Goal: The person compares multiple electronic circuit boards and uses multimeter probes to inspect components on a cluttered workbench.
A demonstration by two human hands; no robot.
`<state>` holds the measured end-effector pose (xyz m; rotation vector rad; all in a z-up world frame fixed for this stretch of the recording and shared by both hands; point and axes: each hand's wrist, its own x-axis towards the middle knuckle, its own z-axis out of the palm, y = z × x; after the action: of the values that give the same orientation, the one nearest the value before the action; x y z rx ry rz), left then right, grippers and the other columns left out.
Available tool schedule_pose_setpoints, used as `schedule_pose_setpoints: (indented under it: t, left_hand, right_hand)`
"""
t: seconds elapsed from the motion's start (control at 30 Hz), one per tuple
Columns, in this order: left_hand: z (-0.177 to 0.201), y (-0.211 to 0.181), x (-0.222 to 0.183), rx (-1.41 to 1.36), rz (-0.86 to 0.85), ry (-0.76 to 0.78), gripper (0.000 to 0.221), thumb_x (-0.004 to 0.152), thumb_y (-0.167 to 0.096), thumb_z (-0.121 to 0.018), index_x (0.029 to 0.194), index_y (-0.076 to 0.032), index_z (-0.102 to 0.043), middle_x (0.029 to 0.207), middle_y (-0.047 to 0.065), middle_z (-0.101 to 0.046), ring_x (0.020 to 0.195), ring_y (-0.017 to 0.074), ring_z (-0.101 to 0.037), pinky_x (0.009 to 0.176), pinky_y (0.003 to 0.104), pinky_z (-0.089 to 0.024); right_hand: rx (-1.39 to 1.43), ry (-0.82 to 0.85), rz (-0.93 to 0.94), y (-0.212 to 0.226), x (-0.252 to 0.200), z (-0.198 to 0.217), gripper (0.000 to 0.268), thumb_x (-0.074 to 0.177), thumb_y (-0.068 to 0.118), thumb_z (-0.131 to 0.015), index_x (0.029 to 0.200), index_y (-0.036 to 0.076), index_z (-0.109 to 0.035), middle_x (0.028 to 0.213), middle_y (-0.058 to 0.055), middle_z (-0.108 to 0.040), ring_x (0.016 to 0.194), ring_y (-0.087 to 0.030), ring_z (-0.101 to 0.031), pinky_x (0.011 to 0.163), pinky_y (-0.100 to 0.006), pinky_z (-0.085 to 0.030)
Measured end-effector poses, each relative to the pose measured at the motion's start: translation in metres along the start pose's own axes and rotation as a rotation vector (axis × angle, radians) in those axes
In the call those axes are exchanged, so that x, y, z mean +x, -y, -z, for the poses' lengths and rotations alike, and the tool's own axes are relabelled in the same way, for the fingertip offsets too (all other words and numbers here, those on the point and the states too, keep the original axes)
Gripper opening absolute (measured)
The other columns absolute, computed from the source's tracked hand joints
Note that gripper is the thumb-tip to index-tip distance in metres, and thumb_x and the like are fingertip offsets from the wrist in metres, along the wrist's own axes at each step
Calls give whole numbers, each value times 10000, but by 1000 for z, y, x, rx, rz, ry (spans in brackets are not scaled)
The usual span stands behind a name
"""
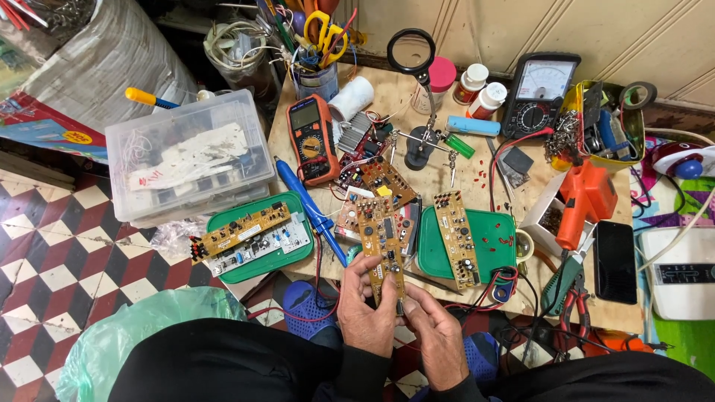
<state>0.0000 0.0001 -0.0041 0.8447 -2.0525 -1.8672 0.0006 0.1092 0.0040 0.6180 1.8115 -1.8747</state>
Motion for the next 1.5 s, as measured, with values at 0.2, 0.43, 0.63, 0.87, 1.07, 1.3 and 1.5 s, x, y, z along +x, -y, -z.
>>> schedule_pose_setpoints:
  t: [0.2, 0.43, 0.63, 0.87, 1.07, 1.3, 1.5]
  left_hand:
    - [0, 4, 0, 40, -45, 12, 303, 986, -237, -751, 1288, -222, -726, 1647, 71, -599, 1153, 196, -722, 947, 395, -604]
    - [-2, 3, -1, 54, -85, 40, 232, 966, -294, -802, 1183, -231, -753, 1701, 104, -561, 1403, 294, -715, 1046, 442, -625]
    - [1, 2, 1, -74, -109, 83, 191, 1019, -286, -737, 1176, -181, -772, 1642, 148, -620, 1399, 284, -725, 1041, 402, -666]
    - [-8, 29, 7, -540, 76, 183, 246, 1066, -152, -681, 1272, -20, -710, 1154, 157, -859, 1078, 201, -801, 947, 331, -643]
    - [-9, 41, 9, -638, 163, 230, 308, 1060, -198, -681, 1312, -21, -689, 1252, 178, -843, 1176, 266, -812, 1021, 379, -672]
    - [-12, 45, 12, -678, 271, 159, 311, 1028, -152, -721, 1300, -2, -728, 1242, 183, -851, 1103, 274, -825, 941, 399, -693]
    - [-11, 38, 9, -570, 347, 164, 407, 1056, -250, -667, 1390, -31, -743, 1142, 130, -811, 1018, 201, -765, 917, 351, -657]
  right_hand:
    - [19, 8, 45, -4, 2, 0, 521, 1010, 228, -639, 1495, 66, -739, 1443, -127, -820, 1212, -287, -813, 987, -434, -700]
    - [-223, -58, 235, -3, -7, -1, 503, 1017, 306, -636, 1474, 127, -743, 1502, -77, -795, 1447, -236, -723, 1192, -391, -637]
    - [-301, -106, 402, -16, -3, 4, 463, 1026, 255, -634, 1454, 121, -748, 1534, -93, -751, 1493, -262, -659, 1234, -415, -578]
    - [-302, -73, 601, 4, -18, -1, 404, 1020, 172, -656, 1394, 76, -777, 1583, -113, -686, 1516, -246, -618, 1215, -410, -564]
    - [-423, -44, 730, 3, -20, 0, 413, 1031, 147, -672, 1441, 108, -702, 1643, -114, -576, 1561, -317, -535, 1326, -492, -518]
    - [-535, -139, 808, -7, -14, 3, 391, 1002, 156, -735, 1392, 137, -754, 1623, -83, -591, 1480, -297, -594, 1199, -486, -599]
    - [-645, -247, 1013, -7, -11, 1, 375, 984, 87, -774, 1359, 100, -763, 1584, -122, -632, 1437, -310, -626, 1192, -471, -539]
